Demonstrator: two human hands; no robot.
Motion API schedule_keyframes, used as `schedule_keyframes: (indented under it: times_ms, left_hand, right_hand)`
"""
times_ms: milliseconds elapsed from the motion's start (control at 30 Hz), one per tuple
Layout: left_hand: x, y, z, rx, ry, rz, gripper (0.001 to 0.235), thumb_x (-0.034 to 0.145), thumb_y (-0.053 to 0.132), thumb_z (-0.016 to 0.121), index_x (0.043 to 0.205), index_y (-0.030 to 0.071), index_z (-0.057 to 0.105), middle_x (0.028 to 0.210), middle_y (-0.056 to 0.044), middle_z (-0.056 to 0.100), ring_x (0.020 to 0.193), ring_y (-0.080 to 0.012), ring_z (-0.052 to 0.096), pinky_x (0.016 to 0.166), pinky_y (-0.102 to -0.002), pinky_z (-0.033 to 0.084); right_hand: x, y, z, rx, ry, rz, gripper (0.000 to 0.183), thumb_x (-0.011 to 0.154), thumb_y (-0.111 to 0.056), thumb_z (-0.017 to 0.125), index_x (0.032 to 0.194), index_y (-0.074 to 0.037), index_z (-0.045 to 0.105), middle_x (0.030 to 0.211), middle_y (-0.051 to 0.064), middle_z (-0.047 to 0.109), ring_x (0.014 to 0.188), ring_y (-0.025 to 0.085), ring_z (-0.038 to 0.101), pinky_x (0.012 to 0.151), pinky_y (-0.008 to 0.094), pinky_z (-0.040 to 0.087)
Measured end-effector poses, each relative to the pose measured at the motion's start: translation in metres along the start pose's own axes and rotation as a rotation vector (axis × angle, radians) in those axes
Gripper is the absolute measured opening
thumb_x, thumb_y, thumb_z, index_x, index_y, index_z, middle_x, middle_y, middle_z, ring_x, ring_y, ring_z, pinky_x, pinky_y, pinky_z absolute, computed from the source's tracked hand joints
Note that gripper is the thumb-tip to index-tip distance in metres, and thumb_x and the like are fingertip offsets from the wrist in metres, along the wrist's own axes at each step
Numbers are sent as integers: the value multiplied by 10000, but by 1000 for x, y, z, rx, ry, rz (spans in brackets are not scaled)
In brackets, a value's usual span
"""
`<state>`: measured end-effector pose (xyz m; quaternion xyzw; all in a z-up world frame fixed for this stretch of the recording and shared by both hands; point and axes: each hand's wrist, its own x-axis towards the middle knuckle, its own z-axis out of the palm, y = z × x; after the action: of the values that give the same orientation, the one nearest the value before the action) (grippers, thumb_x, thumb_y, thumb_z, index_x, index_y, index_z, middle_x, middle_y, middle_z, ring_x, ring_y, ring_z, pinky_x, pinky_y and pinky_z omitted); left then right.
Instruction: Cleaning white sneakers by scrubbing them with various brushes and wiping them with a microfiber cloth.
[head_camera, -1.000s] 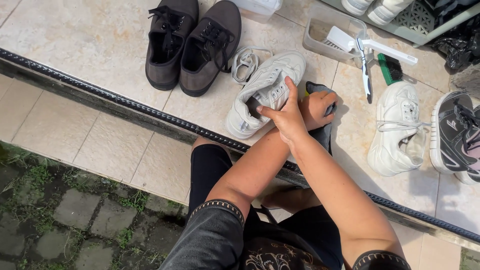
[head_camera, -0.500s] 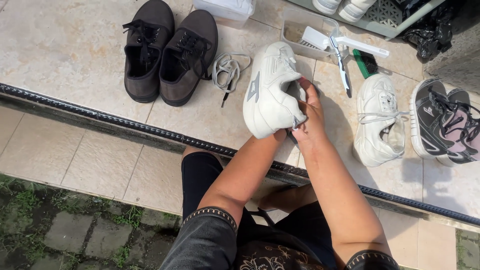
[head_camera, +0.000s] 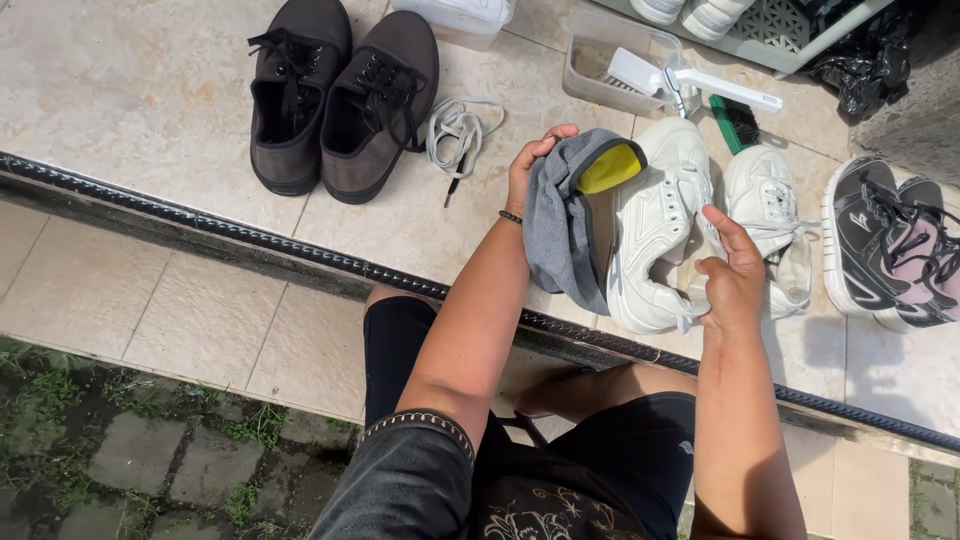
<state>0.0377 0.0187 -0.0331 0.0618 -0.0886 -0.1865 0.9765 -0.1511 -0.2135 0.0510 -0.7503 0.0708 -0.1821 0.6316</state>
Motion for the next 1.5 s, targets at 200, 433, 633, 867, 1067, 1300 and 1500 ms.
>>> schedule_keyframes:
  times_ms: [200,433,633,867,1067,1300,1500]
  left_hand:
    - [-22,15,47,-458,128,26,206,965,68,582,1044,-36,741,986,-269,770,859,-364,776,801,-422,612]
    - [23,-51,-77,-76,-204,-163,347,1093,74,400,1311,-116,591,1280,-248,694,1103,-292,717,1054,-315,523]
    - [15,-40,-35,414,2,-290,427,921,-89,508,1286,77,653,1298,-196,699,951,-219,706,853,-349,568]
    - [40,-16,-55,435,6,-219,256,934,-36,601,1180,-4,664,1220,-169,643,943,-241,706,871,-408,573]
    - [41,-19,16,432,35,-351,209,936,45,594,1128,1,665,1176,-188,651,883,-262,683,814,-416,552]
    - [37,-20,62,412,104,-470,202,938,140,585,1067,7,666,1125,-210,662,814,-286,656,747,-425,527]
    - [-8,32,51,387,195,-537,239,940,221,577,1015,12,667,1081,-228,671,755,-307,633,690,-432,506]
  right_hand:
    - [-6,1,30,-51,-14,70,697,773,161,444,1422,-46,594,1413,109,586,1329,176,524,1190,354,400]
    - [9,-10,37,-19,-53,89,671,735,148,491,1375,-21,603,1453,130,564,1364,193,523,1184,350,414]
    - [30,-93,106,-56,-92,-84,557,744,24,498,1269,-114,620,1615,251,397,1554,283,350,1190,361,341]
    - [66,-56,253,-465,-578,-55,378,840,-131,705,1185,-280,745,1515,106,536,1451,326,444,1201,464,293]
    - [82,-49,306,-657,-599,171,683,940,-84,632,1561,-305,451,1707,203,98,1563,433,157,1210,654,100]
    - [90,44,325,-605,-366,64,221,920,-71,644,1081,-193,732,1364,94,503,1323,345,452,1098,415,432]
    - [92,36,321,-475,-243,260,153,957,-109,552,961,-228,648,977,19,656,982,229,696,762,343,588]
